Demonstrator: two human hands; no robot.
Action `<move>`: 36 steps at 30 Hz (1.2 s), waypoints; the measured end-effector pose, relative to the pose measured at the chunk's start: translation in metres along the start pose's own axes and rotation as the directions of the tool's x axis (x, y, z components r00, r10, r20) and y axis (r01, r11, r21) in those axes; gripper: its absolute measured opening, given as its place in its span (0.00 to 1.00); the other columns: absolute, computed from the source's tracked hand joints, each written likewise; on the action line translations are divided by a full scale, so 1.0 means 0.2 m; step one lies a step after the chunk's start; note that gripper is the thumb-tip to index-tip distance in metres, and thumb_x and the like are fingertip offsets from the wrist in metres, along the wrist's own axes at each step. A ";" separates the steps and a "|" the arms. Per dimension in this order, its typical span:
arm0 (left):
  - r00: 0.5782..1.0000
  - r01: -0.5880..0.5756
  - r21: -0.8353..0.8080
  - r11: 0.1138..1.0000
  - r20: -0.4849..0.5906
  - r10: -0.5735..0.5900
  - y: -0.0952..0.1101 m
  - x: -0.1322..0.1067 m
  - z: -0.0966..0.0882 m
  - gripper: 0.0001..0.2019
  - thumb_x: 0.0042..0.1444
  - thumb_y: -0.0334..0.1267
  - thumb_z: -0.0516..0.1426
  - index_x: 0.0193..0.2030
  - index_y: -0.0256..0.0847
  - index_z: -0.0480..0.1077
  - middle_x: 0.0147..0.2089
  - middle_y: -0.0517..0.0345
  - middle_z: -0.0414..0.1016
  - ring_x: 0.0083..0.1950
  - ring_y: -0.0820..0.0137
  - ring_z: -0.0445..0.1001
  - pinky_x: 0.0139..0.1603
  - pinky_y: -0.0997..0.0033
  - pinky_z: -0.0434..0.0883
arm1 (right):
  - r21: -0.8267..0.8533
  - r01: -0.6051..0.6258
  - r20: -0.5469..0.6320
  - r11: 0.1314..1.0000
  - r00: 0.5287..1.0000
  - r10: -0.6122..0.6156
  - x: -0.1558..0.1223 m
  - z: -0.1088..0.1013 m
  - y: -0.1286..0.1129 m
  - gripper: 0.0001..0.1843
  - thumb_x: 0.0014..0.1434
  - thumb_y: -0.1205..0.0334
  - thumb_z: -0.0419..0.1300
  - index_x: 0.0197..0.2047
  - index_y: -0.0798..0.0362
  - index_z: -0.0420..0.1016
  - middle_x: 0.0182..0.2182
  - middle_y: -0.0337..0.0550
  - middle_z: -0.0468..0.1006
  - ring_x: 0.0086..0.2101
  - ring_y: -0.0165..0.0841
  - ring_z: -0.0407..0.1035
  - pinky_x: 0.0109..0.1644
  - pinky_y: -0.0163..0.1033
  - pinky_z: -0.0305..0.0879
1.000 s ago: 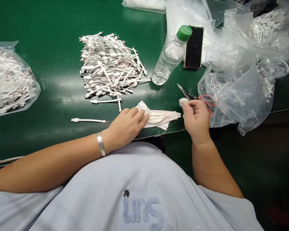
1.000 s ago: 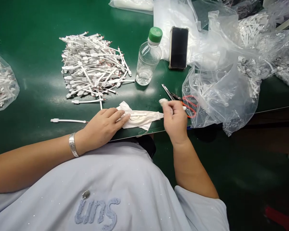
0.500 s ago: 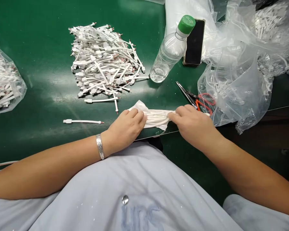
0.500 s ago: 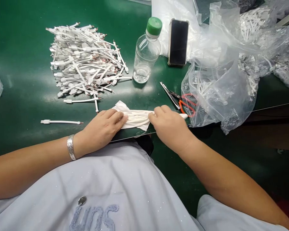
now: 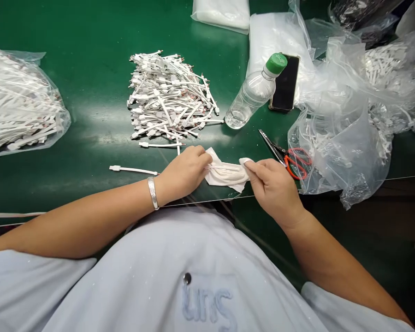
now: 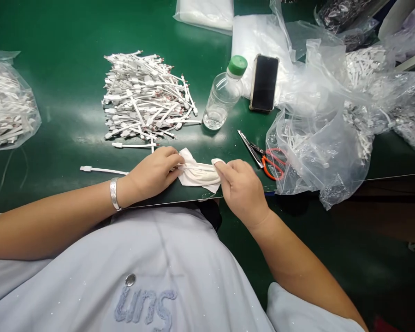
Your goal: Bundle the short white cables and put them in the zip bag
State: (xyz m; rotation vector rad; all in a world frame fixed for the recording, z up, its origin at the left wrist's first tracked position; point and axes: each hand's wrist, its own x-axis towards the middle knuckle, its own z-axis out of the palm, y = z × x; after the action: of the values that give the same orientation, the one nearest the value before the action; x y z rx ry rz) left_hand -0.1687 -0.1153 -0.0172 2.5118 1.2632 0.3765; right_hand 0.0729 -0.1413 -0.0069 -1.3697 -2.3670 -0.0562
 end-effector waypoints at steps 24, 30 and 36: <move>0.963 -0.034 0.332 0.943 0.263 -0.058 0.10 0.02 -0.12 0.11 0.59 0.27 0.49 0.36 0.32 0.73 0.37 0.45 0.75 0.41 0.60 0.74 0.34 0.67 0.64 | -0.049 -0.028 0.014 0.998 0.999 0.029 -0.05 0.15 -0.11 0.12 0.64 0.68 0.53 0.41 0.51 0.79 0.32 0.45 0.73 0.33 0.36 0.58 0.39 0.40 0.56; 0.994 0.083 0.387 0.918 0.040 -0.106 0.02 -0.05 -0.18 0.10 0.59 0.25 0.49 0.35 0.33 0.72 0.29 0.51 0.74 0.31 0.65 0.74 0.29 0.69 0.64 | -0.062 -0.039 -0.004 0.997 0.999 0.039 -0.06 0.18 -0.11 0.12 0.63 0.68 0.53 0.41 0.50 0.78 0.31 0.45 0.72 0.32 0.36 0.58 0.37 0.40 0.56; 0.884 -0.139 0.185 0.973 -0.419 0.206 -0.12 -0.31 -0.21 0.09 0.62 0.29 0.52 0.42 0.39 0.72 0.37 0.53 0.78 0.37 0.71 0.75 0.38 0.71 0.71 | -0.061 -0.193 -0.133 0.979 0.974 0.183 -0.01 0.18 -0.07 0.09 0.61 0.61 0.57 0.42 0.52 0.76 0.39 0.52 0.75 0.40 0.45 0.65 0.43 0.50 0.60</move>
State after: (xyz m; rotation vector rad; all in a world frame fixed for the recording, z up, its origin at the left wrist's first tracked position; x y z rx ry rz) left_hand -0.2374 -0.1465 0.0053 2.7788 1.2529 0.9700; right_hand 0.0500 -0.1423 -0.0377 -1.5704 -2.1410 -0.1727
